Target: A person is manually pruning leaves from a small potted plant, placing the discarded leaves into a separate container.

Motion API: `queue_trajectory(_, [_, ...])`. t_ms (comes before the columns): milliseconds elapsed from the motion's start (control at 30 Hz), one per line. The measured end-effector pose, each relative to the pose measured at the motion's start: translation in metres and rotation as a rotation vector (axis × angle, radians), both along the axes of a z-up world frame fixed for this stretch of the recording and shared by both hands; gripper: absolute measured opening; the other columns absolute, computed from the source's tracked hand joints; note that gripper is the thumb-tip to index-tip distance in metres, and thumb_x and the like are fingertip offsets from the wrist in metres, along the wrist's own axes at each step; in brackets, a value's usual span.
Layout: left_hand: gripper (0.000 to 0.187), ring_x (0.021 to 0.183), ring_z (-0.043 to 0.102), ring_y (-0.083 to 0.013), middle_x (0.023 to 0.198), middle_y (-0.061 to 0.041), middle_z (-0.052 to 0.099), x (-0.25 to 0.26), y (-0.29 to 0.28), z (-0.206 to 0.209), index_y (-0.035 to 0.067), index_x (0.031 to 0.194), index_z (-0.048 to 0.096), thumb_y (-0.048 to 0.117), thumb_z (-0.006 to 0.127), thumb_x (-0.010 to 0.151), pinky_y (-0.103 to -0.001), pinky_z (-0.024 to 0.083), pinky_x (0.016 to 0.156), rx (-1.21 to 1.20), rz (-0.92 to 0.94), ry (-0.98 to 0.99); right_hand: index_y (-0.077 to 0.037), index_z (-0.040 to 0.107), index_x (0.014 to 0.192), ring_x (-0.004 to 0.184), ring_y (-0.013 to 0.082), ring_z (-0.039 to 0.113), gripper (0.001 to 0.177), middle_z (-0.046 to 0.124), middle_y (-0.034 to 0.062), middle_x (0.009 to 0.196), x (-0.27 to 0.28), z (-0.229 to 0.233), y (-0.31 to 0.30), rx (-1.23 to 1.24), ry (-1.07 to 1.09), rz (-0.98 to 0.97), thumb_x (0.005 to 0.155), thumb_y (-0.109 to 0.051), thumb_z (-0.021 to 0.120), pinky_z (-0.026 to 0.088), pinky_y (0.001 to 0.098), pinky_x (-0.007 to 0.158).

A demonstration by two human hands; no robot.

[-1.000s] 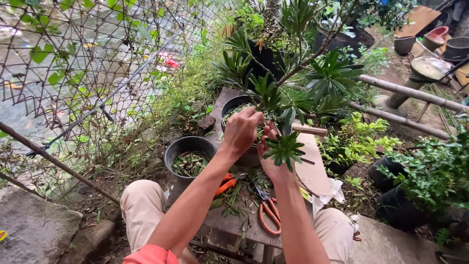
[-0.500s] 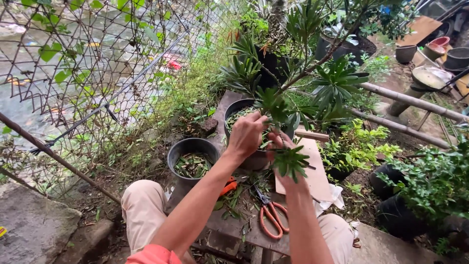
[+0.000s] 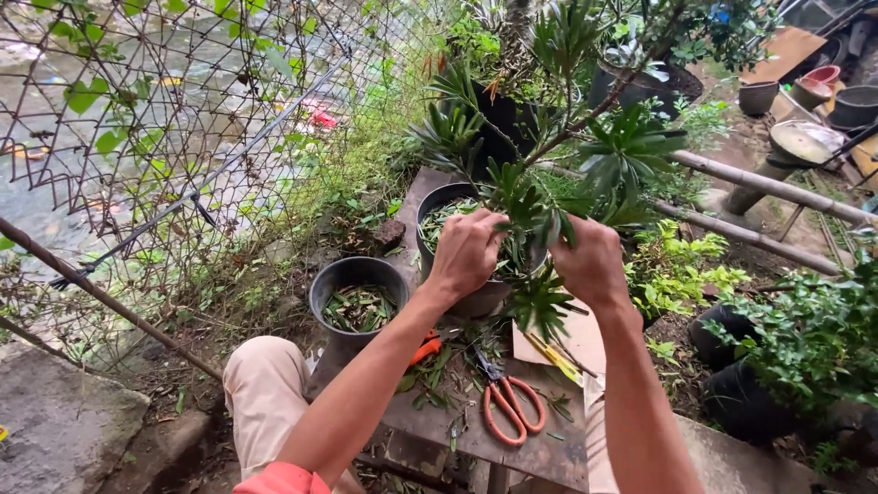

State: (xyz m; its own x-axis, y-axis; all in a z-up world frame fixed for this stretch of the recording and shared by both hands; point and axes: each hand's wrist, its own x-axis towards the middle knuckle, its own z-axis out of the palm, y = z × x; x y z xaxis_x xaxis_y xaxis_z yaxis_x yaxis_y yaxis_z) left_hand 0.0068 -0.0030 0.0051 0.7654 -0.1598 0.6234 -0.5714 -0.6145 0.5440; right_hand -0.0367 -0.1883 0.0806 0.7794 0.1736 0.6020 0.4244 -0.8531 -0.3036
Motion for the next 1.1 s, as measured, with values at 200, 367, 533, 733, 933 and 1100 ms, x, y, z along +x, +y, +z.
queue_trajectory(200, [0.021,0.097,0.073,-0.0206,0.098,-0.005,0.072,-0.019,0.001,0.019,0.017,0.116,0.071,0.025,0.06,0.1,-0.047,0.036,0.112,0.098,0.06,-0.015,-0.01,0.062,0.07,0.069,0.0345,0.066,0.024,0.062,0.0106,0.059,-0.004,0.001,-0.004,-0.07,0.015,0.051,0.089,-0.023,0.067,0.053,0.0466,0.064])
queue_trajectory(367, [0.024,0.1,0.073,-0.0214,0.102,-0.004,0.071,-0.013,0.0,0.015,0.017,0.12,0.068,0.03,0.057,0.102,-0.047,0.034,0.114,0.148,0.076,-0.094,-0.005,0.069,0.078,0.073,0.0405,0.068,0.03,0.072,0.0151,0.081,-0.014,-0.003,-0.001,-0.168,-0.181,0.011,0.099,-0.025,0.063,0.056,0.0518,0.061])
queue_trajectory(533, [0.028,0.101,0.073,-0.0241,0.103,-0.007,0.071,-0.014,-0.005,0.011,0.014,0.123,0.066,0.029,0.056,0.102,-0.048,0.03,0.118,0.254,0.111,-0.144,-0.012,0.074,0.087,0.071,0.0358,0.07,0.021,0.076,0.0091,0.093,0.004,-0.033,-0.011,-0.246,-0.397,-0.092,0.101,-0.026,0.065,0.058,0.0469,0.058])
queue_trajectory(733, [0.018,0.086,0.074,-0.0335,0.091,-0.011,0.066,-0.011,-0.003,0.015,0.009,0.112,0.065,0.021,0.056,0.102,-0.052,0.052,0.097,0.14,0.052,-0.021,-0.011,0.076,0.089,0.061,0.0301,0.069,0.014,0.078,0.0097,0.105,0.019,-0.04,-0.017,-0.263,-0.502,-0.105,0.091,-0.024,0.074,0.055,0.0407,0.053])
queue_trajectory(933, [0.013,0.076,0.072,-0.0323,0.084,-0.01,0.068,-0.018,-0.004,0.023,0.01,0.1,0.066,0.02,0.058,0.102,-0.05,0.056,0.086,0.051,0.033,-0.019,-0.006,0.077,0.086,0.054,0.0274,0.067,0.016,0.079,0.0142,0.105,0.023,-0.044,-0.017,-0.321,-0.547,-0.148,0.087,-0.021,0.077,0.053,0.0384,0.052])
queue_trajectory(1100, [0.013,0.074,0.072,-0.0307,0.085,-0.006,0.064,-0.01,-0.008,0.006,0.013,0.096,0.059,0.025,0.056,0.101,-0.043,0.052,0.088,0.174,0.123,-0.246,-0.014,0.076,0.081,0.052,0.0272,0.065,0.01,0.076,0.0049,0.099,0.024,-0.046,-0.018,-0.302,-0.606,-0.147,0.087,-0.022,0.077,0.05,0.0348,0.049])
